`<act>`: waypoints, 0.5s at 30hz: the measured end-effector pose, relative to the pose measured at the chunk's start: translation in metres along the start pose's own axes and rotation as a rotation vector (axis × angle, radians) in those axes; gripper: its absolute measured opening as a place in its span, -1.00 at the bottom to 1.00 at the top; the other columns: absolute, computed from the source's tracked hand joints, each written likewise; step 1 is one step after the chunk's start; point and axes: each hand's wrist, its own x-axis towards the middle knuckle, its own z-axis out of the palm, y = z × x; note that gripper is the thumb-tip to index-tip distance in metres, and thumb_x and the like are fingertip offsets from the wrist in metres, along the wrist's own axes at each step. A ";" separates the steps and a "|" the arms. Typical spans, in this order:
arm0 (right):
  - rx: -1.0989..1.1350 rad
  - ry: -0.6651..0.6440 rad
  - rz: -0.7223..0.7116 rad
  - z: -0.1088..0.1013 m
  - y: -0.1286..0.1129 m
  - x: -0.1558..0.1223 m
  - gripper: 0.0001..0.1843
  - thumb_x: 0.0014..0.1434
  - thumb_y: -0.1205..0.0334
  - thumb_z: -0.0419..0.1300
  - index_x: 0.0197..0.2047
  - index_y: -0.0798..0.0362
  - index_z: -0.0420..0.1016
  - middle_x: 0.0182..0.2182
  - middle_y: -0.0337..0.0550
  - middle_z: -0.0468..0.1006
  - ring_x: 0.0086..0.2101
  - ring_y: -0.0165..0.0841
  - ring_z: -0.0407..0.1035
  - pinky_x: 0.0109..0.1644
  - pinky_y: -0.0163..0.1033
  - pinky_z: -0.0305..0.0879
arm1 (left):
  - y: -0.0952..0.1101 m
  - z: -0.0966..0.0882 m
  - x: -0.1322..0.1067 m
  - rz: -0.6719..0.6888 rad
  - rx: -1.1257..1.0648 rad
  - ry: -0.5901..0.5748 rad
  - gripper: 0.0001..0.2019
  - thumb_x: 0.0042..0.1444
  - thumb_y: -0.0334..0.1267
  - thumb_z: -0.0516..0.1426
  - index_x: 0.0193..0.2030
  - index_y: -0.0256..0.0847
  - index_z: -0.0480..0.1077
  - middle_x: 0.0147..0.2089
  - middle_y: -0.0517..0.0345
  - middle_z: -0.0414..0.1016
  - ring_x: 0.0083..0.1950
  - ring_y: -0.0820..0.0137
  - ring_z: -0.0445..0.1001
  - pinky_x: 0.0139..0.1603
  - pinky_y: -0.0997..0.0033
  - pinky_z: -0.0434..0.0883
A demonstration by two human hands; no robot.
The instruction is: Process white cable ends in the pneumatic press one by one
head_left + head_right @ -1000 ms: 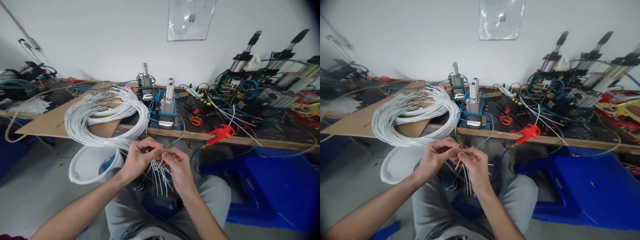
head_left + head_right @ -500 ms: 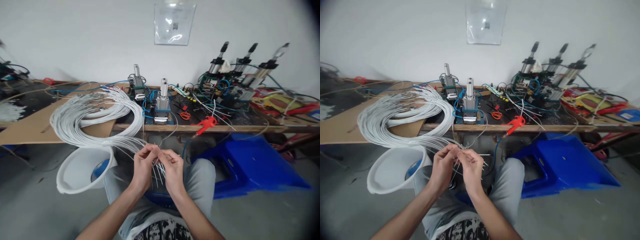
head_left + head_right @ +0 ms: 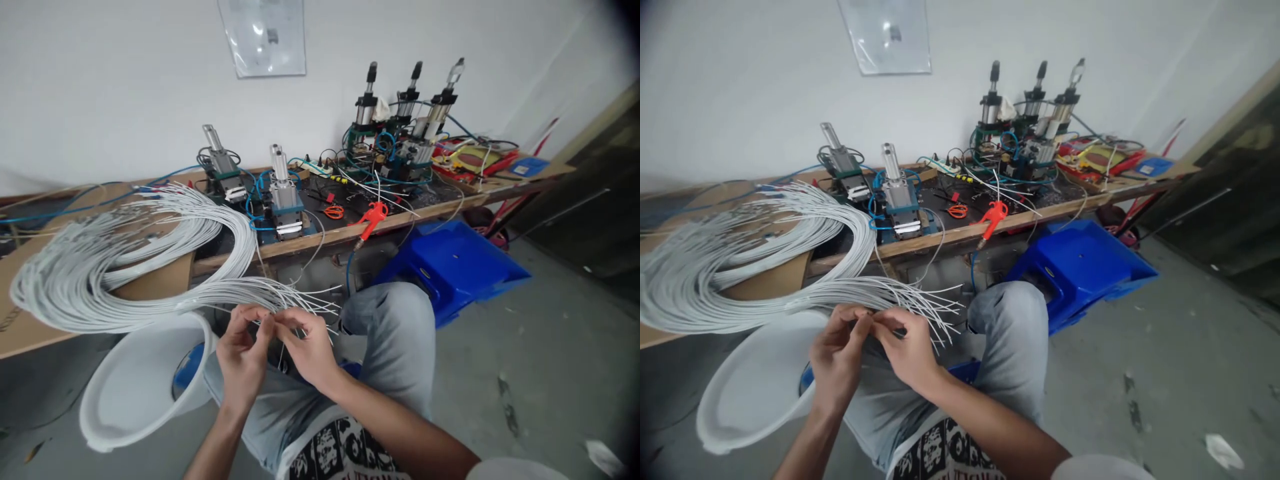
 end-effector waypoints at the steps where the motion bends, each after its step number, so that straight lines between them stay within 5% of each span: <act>1: -0.014 -0.006 -0.016 0.000 -0.001 -0.001 -0.85 0.16 0.15 0.31 -0.23 0.02 0.66 -0.33 -0.20 0.63 -0.29 -0.39 0.48 -0.13 -0.33 0.36 | 0.001 -0.002 0.000 0.019 0.010 -0.014 -0.85 0.15 -0.19 0.22 -0.32 -0.22 0.42 -0.28 0.15 0.36 -0.18 0.44 0.34 -0.12 0.52 0.29; 15: 0.048 0.033 -0.109 0.007 -0.009 -0.007 -0.84 0.11 0.19 0.37 -0.24 0.06 0.66 -0.37 -0.19 0.63 -0.32 -0.39 0.51 -0.19 -0.37 0.40 | 0.008 -0.010 0.002 0.182 0.044 -0.052 -0.92 0.15 -0.28 0.22 -0.32 -0.25 0.46 -0.30 0.16 0.41 -0.21 0.49 0.38 -0.16 0.53 0.34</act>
